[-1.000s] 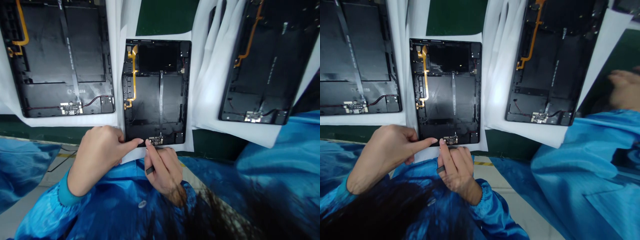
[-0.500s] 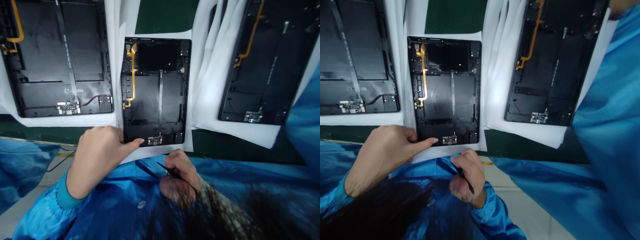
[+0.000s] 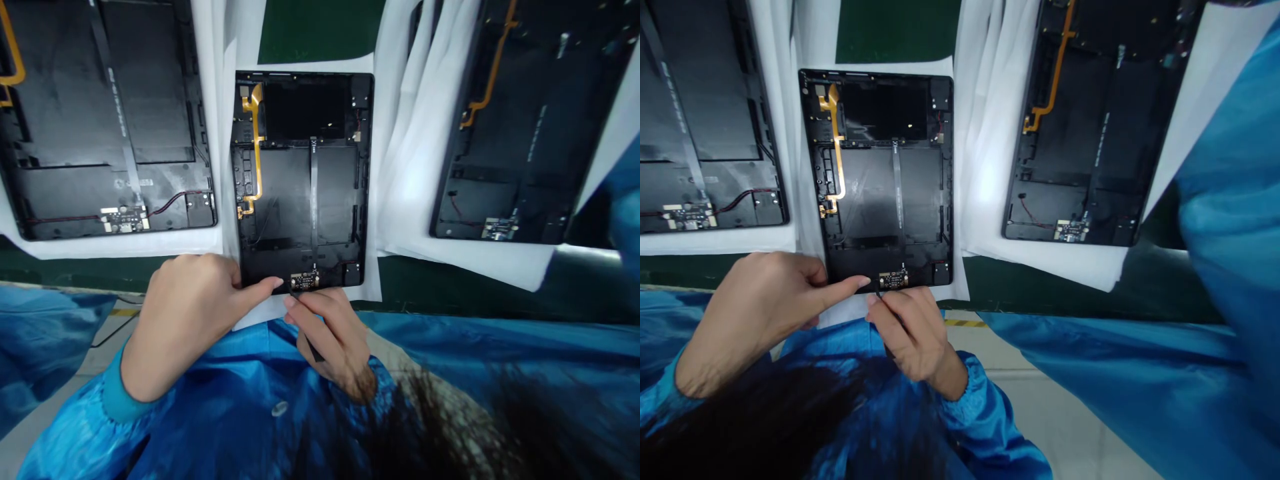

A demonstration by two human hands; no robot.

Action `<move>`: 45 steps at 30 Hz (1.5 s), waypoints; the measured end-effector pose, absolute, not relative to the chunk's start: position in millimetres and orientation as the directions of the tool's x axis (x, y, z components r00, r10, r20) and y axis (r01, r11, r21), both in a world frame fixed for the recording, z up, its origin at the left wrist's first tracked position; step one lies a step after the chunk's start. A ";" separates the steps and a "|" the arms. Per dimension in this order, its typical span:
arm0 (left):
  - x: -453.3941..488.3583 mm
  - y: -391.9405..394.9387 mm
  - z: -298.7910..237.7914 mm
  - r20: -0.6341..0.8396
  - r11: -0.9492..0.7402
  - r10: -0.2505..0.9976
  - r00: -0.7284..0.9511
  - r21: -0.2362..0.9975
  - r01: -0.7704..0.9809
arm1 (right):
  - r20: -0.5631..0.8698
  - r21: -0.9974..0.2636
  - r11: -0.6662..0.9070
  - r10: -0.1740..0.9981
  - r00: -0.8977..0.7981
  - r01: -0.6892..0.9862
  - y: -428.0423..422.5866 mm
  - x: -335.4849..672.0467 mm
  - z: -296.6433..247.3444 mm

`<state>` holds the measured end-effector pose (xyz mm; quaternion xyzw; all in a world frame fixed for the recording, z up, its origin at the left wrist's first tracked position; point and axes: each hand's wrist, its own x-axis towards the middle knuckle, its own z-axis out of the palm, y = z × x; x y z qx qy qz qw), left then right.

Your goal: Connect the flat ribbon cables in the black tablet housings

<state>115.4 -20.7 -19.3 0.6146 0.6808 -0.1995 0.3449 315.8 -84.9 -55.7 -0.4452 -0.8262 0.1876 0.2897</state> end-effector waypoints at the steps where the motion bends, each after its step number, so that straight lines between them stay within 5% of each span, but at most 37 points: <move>1: 115.3 -20.2 -19.1 -0.717 0.165 0.697 -0.006 0.152 0.974 | 0.329 -0.560 0.547 0.836 -0.439 0.622 -84.9 315.5 -56.2; 13: 117.6 -23.1 -21.8 -0.665 0.172 0.747 0.006 0.202 0.964 | 0.446 -0.534 0.595 0.802 -0.398 0.601 -87.1 314.1 -72.4; 20: 119.8 -25.2 -20.0 -0.605 0.051 0.796 0.003 0.072 0.996 | 0.501 -0.551 0.554 0.818 -0.284 0.624 -90.2 304.4 -78.4; 45: 125.5 -21.7 -16.4 -0.645 0.093 0.762 -0.051 0.031 0.995 | 0.483 -0.559 0.505 0.843 -0.237 0.657 -93.4 298.2 -79.4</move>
